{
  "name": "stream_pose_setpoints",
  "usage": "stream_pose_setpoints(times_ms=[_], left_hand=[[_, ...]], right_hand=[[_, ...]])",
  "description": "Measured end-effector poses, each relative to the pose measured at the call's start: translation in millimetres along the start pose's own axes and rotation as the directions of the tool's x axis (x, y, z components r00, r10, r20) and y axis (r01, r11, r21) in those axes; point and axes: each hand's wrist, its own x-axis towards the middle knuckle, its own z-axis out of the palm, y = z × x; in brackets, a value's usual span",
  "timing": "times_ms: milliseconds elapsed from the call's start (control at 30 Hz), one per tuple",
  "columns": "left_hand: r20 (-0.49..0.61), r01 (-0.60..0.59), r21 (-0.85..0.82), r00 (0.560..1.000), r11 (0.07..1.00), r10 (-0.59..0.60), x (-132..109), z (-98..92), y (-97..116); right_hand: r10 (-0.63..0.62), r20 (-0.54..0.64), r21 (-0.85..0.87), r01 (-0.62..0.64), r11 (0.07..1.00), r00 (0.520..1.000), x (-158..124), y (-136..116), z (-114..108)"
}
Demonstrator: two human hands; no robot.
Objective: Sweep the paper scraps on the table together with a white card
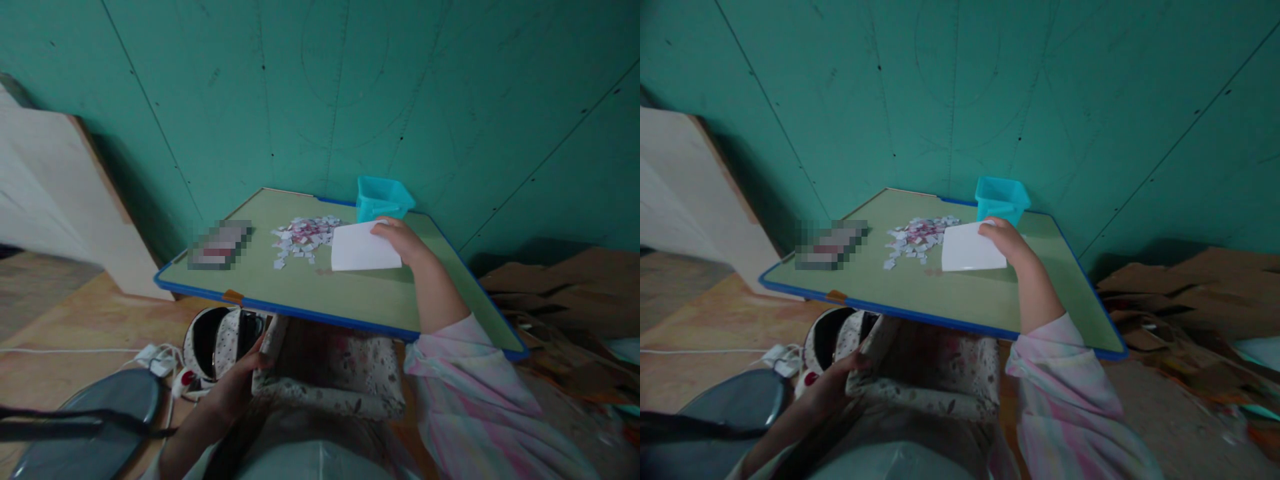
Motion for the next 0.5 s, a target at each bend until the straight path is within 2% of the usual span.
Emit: stream_pose_setpoints(times_ms=[100, 133, 233, 300, 500], left_hand=[[0.003, 0.002, -0.03, 1.0, 1.0, -0.002, 1, 3.6, 2], [0.01, 0.002, -0.045, 1.0, 0.999, -0.002, 1, 4.4, 2], [0.031, 0.01, -0.061, 0.999, 0.998, -0.008, -1, 2.6, 2], [0.035, -0.001, -0.043, 0.999, 0.999, 0.003, -1, -1.8, 0], [0.039, -0.009, -0.017, 0.999, 1.0, 0.009, 1, -6.4, -3]], right_hand=[[0.048, 0.118, 0.08, -0.058, 0.995, 0.992, -4, -3, 2], [0.043, 0.113, 0.103, -0.055, 0.993, 0.993, -4, -3, 2], [0.019, -0.004, 0.128, -0.018, 0.992, 1.0, -2, -1, 1], [0.023, -0.027, 0.114, -0.019, 0.993, 0.999, 0, 1, 1], [0.07, 0.206, 0.13, -0.098, 0.987, 0.976, -8, -5, 10]])
